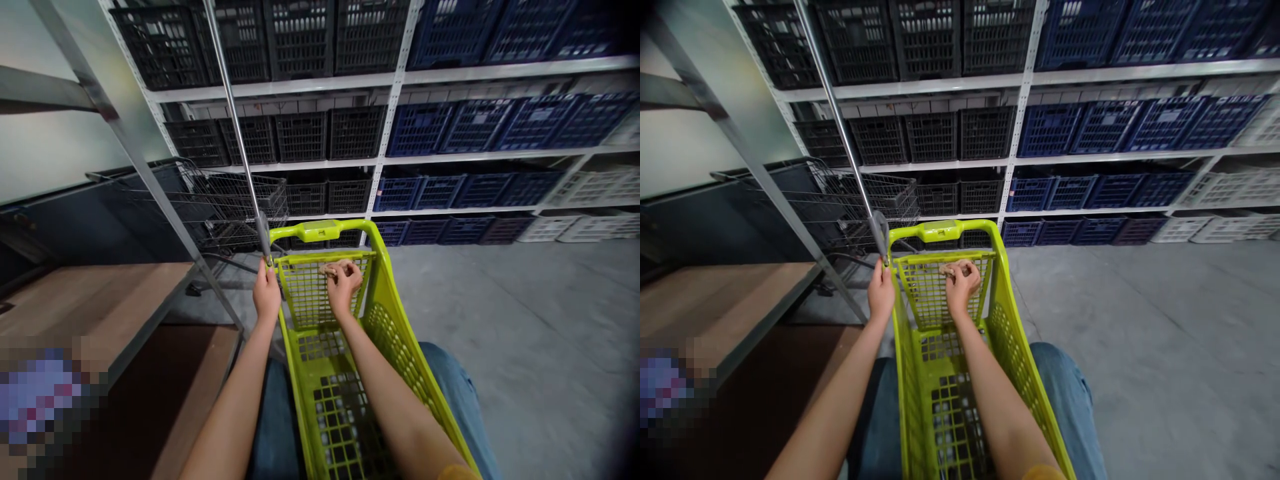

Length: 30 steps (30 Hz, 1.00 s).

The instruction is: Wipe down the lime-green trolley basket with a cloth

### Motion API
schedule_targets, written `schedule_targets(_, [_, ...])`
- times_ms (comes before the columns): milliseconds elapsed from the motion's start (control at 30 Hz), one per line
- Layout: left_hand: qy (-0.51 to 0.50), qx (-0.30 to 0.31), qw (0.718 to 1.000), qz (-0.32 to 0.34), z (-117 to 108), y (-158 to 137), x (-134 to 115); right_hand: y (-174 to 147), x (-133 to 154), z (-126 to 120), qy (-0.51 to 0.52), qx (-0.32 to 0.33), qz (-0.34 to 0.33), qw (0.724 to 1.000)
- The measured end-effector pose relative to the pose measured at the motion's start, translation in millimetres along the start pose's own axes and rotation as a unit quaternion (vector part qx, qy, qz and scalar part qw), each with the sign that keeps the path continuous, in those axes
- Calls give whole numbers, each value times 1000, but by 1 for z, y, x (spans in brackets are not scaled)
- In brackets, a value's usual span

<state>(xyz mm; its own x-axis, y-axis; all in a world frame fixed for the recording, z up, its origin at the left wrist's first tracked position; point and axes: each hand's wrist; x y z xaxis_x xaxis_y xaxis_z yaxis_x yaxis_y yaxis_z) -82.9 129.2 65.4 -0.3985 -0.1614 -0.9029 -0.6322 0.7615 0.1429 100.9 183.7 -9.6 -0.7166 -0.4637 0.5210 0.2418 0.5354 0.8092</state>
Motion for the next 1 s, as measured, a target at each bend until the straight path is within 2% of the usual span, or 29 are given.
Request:
schedule_targets(133, [3,-3,1000,-3,1,1,1,1,-2,-3,-19,10,29,999])
schedule_targets(233, [-2,-3,1000,-5,1,1,2,9,-5,-5,5,27,7,1000])
schedule_targets(300, [-1,-3,1000,-16,1,1,1,13,-2,-2,42,10,-12,999])
schedule_targets(400, [4,8,1000,-28,2,0,-1,9,18,14,101,16,-64,993])
schedule_targets(500, [4,18,1000,-16,3,2,-3,-6,50,42,98,102,-154,978])
schedule_targets(567, [0,19,1000,-6,3,3,-2,-17,67,57,85,177,-220,955])
schedule_targets(667, [-1,13,1000,0,1,5,0,-22,64,58,81,235,-268,931])
schedule_targets(733, [0,9,1000,1,0,5,1,-16,41,42,84,212,-253,940])
schedule_targets(800, [-3,6,1000,2,0,4,2,-4,8,18,86,163,-215,959])
schedule_targets(900, [-19,0,1000,4,2,4,3,19,-34,-14,69,30,-126,989])
schedule_targets(1000, [-34,-1,999,7,5,4,4,33,-55,-25,50,-72,-53,995])
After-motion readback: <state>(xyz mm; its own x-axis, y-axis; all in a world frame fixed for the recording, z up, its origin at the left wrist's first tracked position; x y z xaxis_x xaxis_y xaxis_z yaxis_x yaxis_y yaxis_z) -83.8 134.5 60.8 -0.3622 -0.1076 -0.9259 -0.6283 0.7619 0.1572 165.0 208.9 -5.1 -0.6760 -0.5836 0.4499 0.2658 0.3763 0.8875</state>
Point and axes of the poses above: each hand's wrist, its own y-axis towards the middle knuckle, its own z-axis out of the palm, x = y × z, and after that the axes turned 12 degrees about -z, right-handed
